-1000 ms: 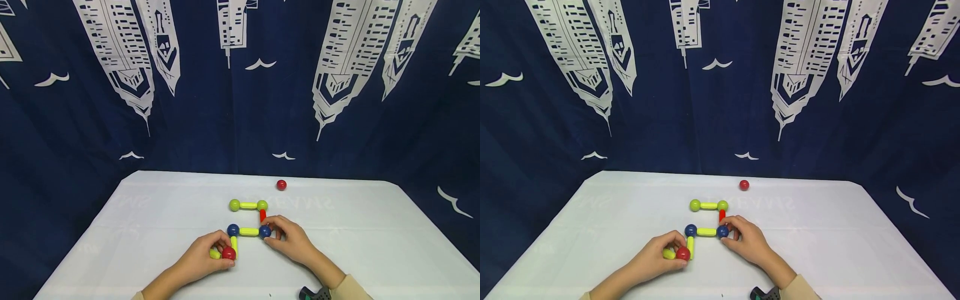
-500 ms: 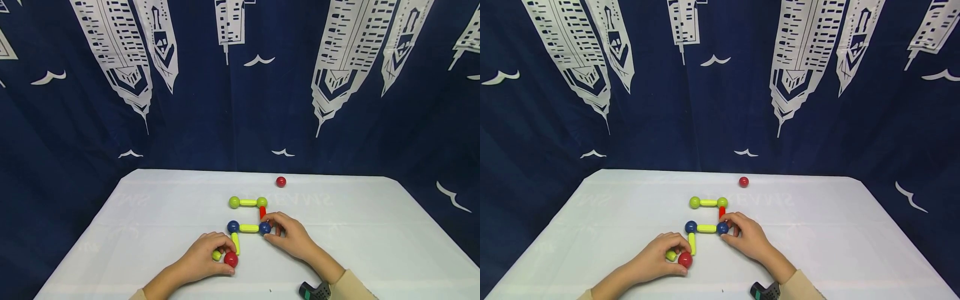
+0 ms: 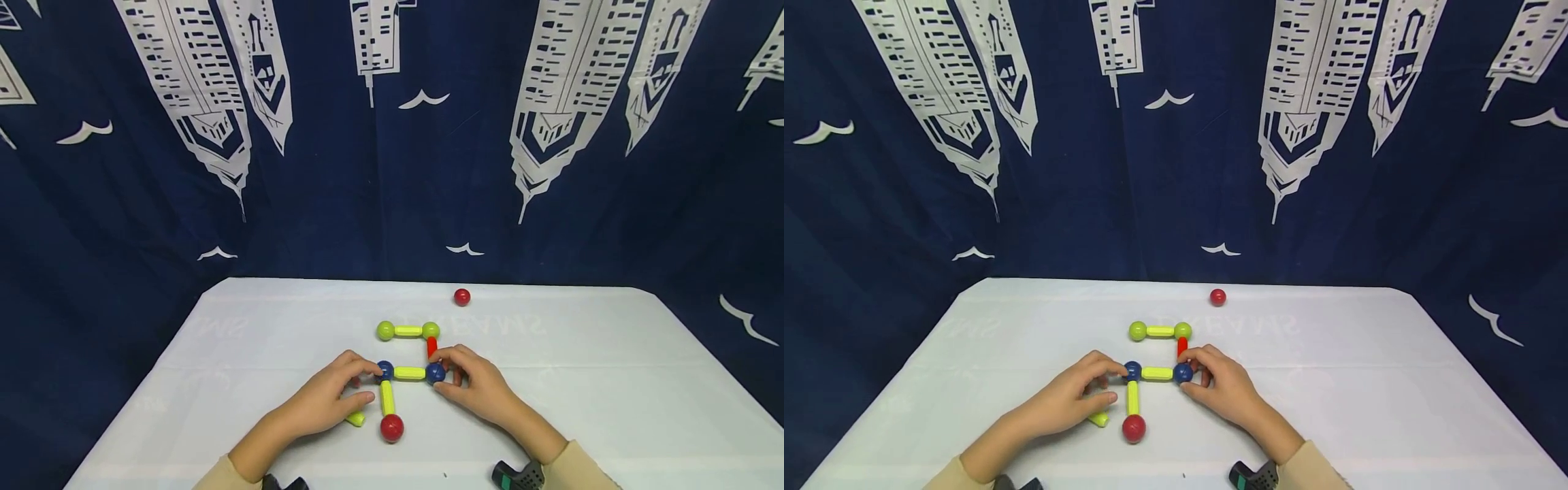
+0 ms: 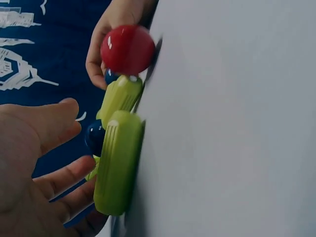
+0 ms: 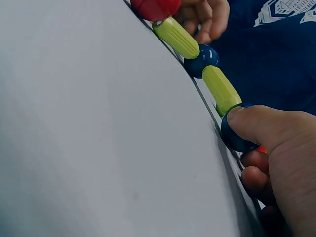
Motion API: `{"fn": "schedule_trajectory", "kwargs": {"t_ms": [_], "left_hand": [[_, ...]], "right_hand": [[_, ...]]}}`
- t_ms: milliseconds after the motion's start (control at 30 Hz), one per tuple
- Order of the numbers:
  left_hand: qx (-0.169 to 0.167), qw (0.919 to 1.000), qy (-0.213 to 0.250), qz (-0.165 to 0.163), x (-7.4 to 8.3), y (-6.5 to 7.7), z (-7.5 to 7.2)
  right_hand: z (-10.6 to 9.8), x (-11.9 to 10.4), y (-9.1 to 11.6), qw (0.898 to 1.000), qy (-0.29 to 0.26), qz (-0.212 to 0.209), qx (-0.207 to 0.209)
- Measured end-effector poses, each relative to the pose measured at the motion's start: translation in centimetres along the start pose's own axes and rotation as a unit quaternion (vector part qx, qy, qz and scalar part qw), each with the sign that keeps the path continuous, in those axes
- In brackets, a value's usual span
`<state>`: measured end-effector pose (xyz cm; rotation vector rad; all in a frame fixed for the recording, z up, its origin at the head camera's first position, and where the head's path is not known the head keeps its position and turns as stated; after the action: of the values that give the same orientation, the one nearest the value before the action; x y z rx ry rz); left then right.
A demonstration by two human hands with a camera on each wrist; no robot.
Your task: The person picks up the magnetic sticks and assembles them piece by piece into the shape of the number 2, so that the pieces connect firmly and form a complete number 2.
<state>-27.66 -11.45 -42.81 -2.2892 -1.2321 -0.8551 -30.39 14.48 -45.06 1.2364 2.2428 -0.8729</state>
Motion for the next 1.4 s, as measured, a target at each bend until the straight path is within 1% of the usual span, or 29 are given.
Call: {"fn": "schedule_trajectory", "kwargs": {"t_ms": [67,133,200,300,400,467,567,633,700,733,800,933,1033,1133,1300,1400], "left_hand": [[0.001,0.9997,-0.022,0.005,0.1,-0.9,-0.1],[-0.008,0.9995,-0.026,0.017,0.1,-1.9,0.2],[-0.022,0.9992,-0.022,0.026,-0.1,-2.6,0.6],[-0.041,0.9987,0.001,0.030,-0.6,-3.0,1.0],[-0.042,0.9978,0.040,0.031,-1.2,-3.1,1.0],[-0.034,0.9966,0.068,0.031,-1.5,-3.2,0.9],[-0.021,0.9955,0.088,0.029,-2.0,-3.4,0.9],[-0.013,0.9955,0.090,0.026,-2.3,-3.4,0.9],[-0.005,0.9958,0.087,0.025,-2.4,-3.4,1.0],[-0.001,0.9960,0.086,0.026,-2.5,-3.4,1.0],[0.008,0.9962,0.083,0.026,-2.5,-3.4,1.1],[0.020,0.9962,0.081,0.027,-2.6,-3.4,1.0],[0.022,0.9960,0.083,0.024,-2.7,-3.5,1.1],[0.024,0.9960,0.084,0.017,-2.7,-3.5,1.1],[0.029,0.9964,0.079,0.010,-2.8,-3.4,1.0],[0.026,0.9966,0.077,0.010,-2.8,-3.4,1.0]], "right_hand": [[-0.2,-0.1,0.0,1.000,0.000,-0.004,0.002],[-0.3,-0.2,0.1,1.000,0.005,-0.009,0.011],[-0.5,-0.6,0.2,0.999,0.015,-0.018,0.021],[-0.7,-1.7,0.1,0.997,0.039,-0.045,0.041],[-0.9,-3.2,0.1,0.995,0.048,-0.077,0.047],[-0.7,-4.3,0.3,0.995,0.033,-0.093,0.030],[0.1,-5.8,0.6,0.994,0.005,-0.101,-0.035],[1.0,-6.7,0.8,0.992,-0.013,-0.093,-0.089],[1.8,-7.5,1.1,0.987,-0.022,-0.086,-0.134],[2.3,-7.9,1.2,0.985,-0.027,-0.085,-0.150],[3.0,-8.6,1.4,0.981,-0.033,-0.086,-0.169],[4.1,-9.2,1.6,0.981,-0.027,-0.093,-0.168],[4.4,-9.0,1.7,0.982,-0.011,-0.091,-0.162],[4.6,-8.5,1.7,0.983,-0.008,-0.092,-0.161],[4.7,-7.9,1.7,0.981,-0.041,-0.093,-0.167],[4.8,-7.6,1.7,0.980,-0.062,-0.097,-0.164]]}}
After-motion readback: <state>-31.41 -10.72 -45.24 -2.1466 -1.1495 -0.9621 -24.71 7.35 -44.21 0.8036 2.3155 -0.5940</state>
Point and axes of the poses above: each hand's wrist, its own y-axis away from the middle knuckle, its own z-axis out of the palm, x = y × z, the point moved 5 cm from there along -y, towards the middle knuckle, and after that the axes turned 1 degree about -z, right-handed, at the moved point
